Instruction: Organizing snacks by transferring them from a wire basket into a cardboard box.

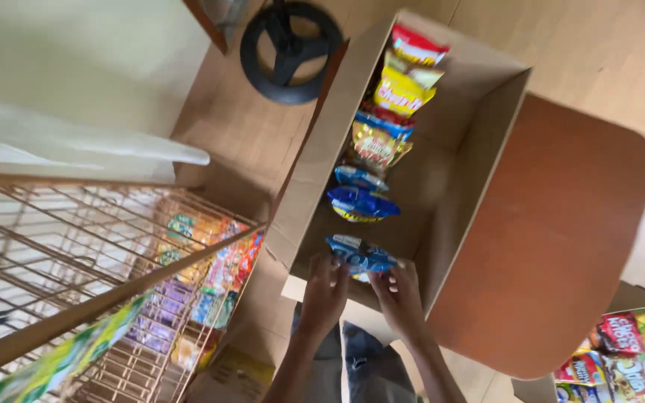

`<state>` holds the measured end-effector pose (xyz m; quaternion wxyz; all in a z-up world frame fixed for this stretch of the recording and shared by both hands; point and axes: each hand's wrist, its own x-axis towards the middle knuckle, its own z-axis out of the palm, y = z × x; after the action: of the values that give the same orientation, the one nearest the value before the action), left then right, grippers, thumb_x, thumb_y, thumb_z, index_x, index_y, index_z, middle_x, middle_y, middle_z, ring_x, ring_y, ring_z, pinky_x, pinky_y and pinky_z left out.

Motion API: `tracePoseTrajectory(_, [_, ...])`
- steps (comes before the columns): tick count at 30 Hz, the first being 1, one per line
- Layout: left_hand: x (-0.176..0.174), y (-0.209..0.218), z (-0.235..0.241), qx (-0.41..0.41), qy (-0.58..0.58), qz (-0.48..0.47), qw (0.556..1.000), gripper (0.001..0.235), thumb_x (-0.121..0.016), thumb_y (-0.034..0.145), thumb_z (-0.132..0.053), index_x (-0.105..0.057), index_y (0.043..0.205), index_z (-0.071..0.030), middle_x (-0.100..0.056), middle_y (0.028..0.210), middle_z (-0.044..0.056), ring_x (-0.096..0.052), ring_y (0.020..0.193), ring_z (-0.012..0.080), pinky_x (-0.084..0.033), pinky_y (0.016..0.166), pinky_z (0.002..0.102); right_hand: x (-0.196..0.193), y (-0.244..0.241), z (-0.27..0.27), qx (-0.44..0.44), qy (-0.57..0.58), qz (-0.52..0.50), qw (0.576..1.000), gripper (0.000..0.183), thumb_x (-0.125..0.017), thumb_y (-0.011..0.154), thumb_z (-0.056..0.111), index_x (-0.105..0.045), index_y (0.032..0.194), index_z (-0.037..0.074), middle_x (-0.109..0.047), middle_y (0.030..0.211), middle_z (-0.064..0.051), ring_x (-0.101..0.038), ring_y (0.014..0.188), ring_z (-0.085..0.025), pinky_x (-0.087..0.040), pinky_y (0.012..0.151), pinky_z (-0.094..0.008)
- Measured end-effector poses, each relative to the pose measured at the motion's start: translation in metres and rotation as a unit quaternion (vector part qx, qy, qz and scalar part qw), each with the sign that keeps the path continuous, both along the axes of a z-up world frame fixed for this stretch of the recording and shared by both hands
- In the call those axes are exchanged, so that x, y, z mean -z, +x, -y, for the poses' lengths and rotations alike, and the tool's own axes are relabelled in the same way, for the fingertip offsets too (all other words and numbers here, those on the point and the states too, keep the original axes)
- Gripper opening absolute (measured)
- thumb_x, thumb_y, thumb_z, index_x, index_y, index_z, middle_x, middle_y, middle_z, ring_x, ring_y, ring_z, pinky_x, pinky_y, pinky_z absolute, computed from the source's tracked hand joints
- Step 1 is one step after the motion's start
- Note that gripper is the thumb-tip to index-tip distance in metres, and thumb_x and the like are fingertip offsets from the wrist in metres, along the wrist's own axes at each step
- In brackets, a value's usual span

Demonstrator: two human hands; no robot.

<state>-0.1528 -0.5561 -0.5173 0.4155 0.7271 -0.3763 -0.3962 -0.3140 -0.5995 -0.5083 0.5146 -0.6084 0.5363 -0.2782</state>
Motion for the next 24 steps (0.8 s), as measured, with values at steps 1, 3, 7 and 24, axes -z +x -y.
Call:
tracePoseTrajectory(1, [0.012,-0.001,0.001,-0.003,0.011,-0.002,1.000,0.029,-0.060,0.100,-0.022,-0.057,0.117,0.002,-0.058,0.116,0.020,-0.068,0.099,0.0345,-0.059,0.078,0.039,0.016,0.004,0.003,-0.003,0.011,-0.002,1.000,0.026,-0.067,0.098,0.021,-0.065,0.117,0.004,-0.053,0.118,-0.008,-0.065,0.098,-0.017,-0.055,0.081,-0.030])
tracePoseTrajectory(3, [0.037,0.002,0.016,-0.020,0.082,-0.052,0.995,0.039,-0.067,0.096,-0.031,-0.058,0.118,0.000,-0.058,0.118,0.020,-0.068,0.104,0.0349,-0.059,0.082,0.040,0.050,0.014,0.018,0.013,0.134,-0.119,0.984,0.026,-0.069,0.097,0.024,-0.067,0.115,0.004,-0.053,0.113,-0.009,-0.058,0.085,-0.021,-0.052,0.071,-0.035])
tracePoseTrajectory(7, [0.058,0.010,0.042,-0.009,0.126,-0.020,0.992,0.052,-0.073,0.090,-0.039,-0.056,0.121,0.000,-0.059,0.118,0.023,-0.068,0.104,0.0389,-0.055,0.086,0.047,0.105,0.023,0.025,0.006,0.107,-0.074,0.991,0.028,-0.069,0.098,0.021,-0.065,0.119,0.004,-0.056,0.112,-0.008,-0.064,0.094,-0.012,-0.054,0.080,-0.029])
tracePoseTrajectory(24, [0.099,0.004,0.058,-0.083,0.068,-0.036,0.993,0.072,-0.060,0.100,-0.033,-0.029,0.153,0.005,-0.055,0.140,0.031,-0.056,0.130,0.0465,-0.046,0.106,0.048,0.119,0.046,0.041,0.090,0.206,0.192,0.955,0.061,-0.068,0.091,0.002,-0.039,0.144,0.005,-0.057,0.136,-0.012,-0.063,0.121,-0.017,-0.055,0.101,-0.032])
